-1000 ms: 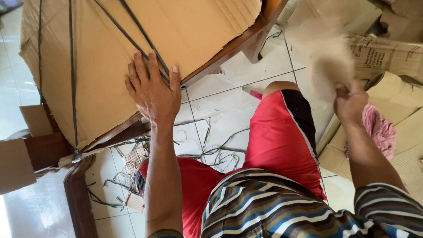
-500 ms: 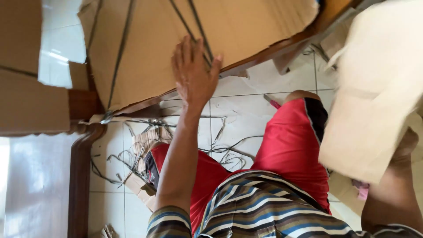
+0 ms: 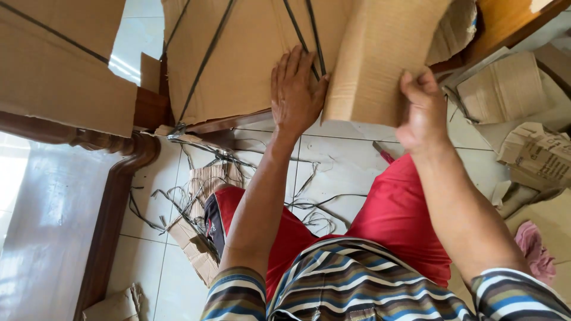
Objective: The person is bundling and securing several large pieces of cardboard together using thin plastic straps while sitting on the floor.
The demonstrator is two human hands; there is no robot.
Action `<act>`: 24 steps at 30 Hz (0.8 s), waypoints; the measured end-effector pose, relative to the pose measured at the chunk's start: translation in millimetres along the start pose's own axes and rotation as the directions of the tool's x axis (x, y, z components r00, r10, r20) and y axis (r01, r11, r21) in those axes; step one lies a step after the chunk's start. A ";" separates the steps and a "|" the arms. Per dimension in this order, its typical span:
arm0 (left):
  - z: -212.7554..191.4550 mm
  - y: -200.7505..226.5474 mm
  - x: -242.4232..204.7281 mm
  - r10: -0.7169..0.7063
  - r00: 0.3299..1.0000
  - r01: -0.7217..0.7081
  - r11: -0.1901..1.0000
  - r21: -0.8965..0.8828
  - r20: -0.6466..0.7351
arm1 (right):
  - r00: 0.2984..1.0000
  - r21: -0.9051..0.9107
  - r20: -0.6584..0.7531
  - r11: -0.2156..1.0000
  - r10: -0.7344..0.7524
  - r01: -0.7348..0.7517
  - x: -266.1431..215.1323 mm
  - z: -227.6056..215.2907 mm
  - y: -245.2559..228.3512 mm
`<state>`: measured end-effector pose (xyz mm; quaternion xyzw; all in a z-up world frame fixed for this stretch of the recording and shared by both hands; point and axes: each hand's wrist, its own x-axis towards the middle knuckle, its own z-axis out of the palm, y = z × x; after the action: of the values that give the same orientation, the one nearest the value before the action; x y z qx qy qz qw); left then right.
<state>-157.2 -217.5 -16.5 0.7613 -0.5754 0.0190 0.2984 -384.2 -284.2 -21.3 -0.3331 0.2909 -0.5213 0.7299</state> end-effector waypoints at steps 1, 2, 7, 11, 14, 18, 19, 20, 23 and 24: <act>-1.3 -1.8 -0.3 0.011 1.000 -0.011 0.999 -0.041 0.010 | 0.995 -0.046 -0.092 0.999 -0.025 0.021 5.3 11.1 6.6; -8.1 0.8 1.8 0.009 1.000 -0.009 0.999 -0.039 0.005 | 0.996 -0.046 -0.086 0.999 -0.025 0.021 7.8 16.4 7.5; -47.8 16.3 3.9 -0.206 0.971 0.236 0.713 -0.660 0.124 | 0.955 0.028 -0.293 0.999 0.038 -0.032 25.5 24.4 18.9; -22.7 -3.2 6.7 -0.217 0.976 0.160 0.709 -0.687 0.003 | 0.908 0.324 -0.338 0.937 0.247 -0.134 42.7 60.8 -8.4; -13.7 2.1 25.5 -0.148 0.988 0.135 0.967 -0.215 -0.048 | 0.968 0.447 -0.179 0.891 0.176 -0.079 89.4 54.3 10.3; 17.9 12.2 55.4 -0.222 0.975 0.218 0.935 0.280 -0.018 | 0.967 0.352 -0.215 0.912 -0.139 0.210 155.1 31.2 54.3; 29.2 12.4 62.7 -0.234 0.972 0.226 0.894 0.386 -0.027 | 0.943 0.297 -0.261 0.912 -0.208 0.283 167.1 25.3 63.5; 38.2 8.3 69.4 -0.234 0.972 0.227 0.894 0.386 -0.030 | 0.943 0.298 -0.259 0.911 -0.209 0.284 157.5 37.5 58.1; 60.3 -0.5 81.4 -0.236 0.971 0.234 0.896 0.377 -0.041 | 0.950 0.026 -0.201 0.968 -0.240 0.250 128.2 63.2 45.3; 62.0 -1.5 83.2 -0.238 0.970 0.239 0.902 0.359 -0.047 | 0.950 -0.059 -0.216 0.974 -0.226 0.218 121.2 68.5 41.7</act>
<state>-147.3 -318.7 -37.2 0.8677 -0.4644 0.0886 0.1537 -272.9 -377.6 -21.9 -0.3160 0.3401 -0.6287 0.6238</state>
